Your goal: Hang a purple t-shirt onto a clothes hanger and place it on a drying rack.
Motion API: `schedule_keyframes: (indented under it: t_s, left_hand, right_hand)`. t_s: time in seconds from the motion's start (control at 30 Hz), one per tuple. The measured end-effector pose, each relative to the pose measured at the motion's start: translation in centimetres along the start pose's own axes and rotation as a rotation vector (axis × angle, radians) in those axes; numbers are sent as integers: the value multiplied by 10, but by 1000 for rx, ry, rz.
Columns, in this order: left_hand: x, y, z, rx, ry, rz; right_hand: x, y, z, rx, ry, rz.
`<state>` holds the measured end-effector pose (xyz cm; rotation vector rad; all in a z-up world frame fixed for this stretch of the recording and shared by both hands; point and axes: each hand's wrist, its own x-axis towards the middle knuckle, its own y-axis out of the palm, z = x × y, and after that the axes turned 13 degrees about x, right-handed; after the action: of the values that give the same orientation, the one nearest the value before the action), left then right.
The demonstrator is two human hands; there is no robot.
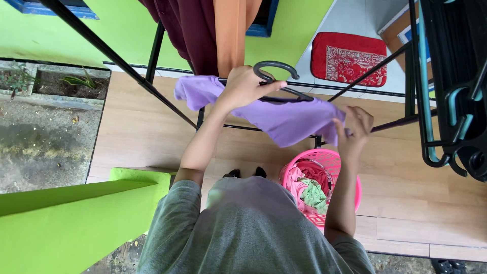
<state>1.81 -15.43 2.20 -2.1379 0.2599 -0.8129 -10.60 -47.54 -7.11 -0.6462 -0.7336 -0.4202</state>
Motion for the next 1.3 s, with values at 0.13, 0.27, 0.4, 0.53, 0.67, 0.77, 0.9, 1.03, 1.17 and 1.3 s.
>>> schedule_keyframes:
  t_s: [0.13, 0.27, 0.4, 0.53, 0.67, 0.77, 0.9, 1.03, 1.17, 1.3]
  left_hand:
    - [-1, 1, 0, 33, 21, 47]
    - [-8, 12, 10, 87, 1, 118]
    - [-14, 19, 15, 5, -24, 177]
    - [-16, 19, 16, -93, -60, 220]
    - [-21, 18, 23, -170, -6, 193]
    - [-20, 16, 25, -225, -49, 198]
    - [-17, 8, 30, -181, -241, 290]
    - [-20, 6, 36, -197, -200, 224]
    - [-17, -4, 32, -64, -185, 146]
    - [-19, -19, 33, -121, -191, 160]
  right_hand:
    - [4, 27, 24, -18, -85, 117]
    - [-6, 48, 26, 181, -10, 114]
    - [-17, 53, 24, 244, 19, 42]
    - [-12, 47, 30, 328, 124, -18]
    - [14, 29, 44, 84, -14, 88]
    - [24, 8, 37, 13, -10, 221]
    - [19, -20, 24, 140, 113, 130]
    - [-22, -21, -44, 98, 299, 188]
    - [-56, -18, -93, -95, 573, 306]
    - [-32, -14, -57, -99, 106, 45]
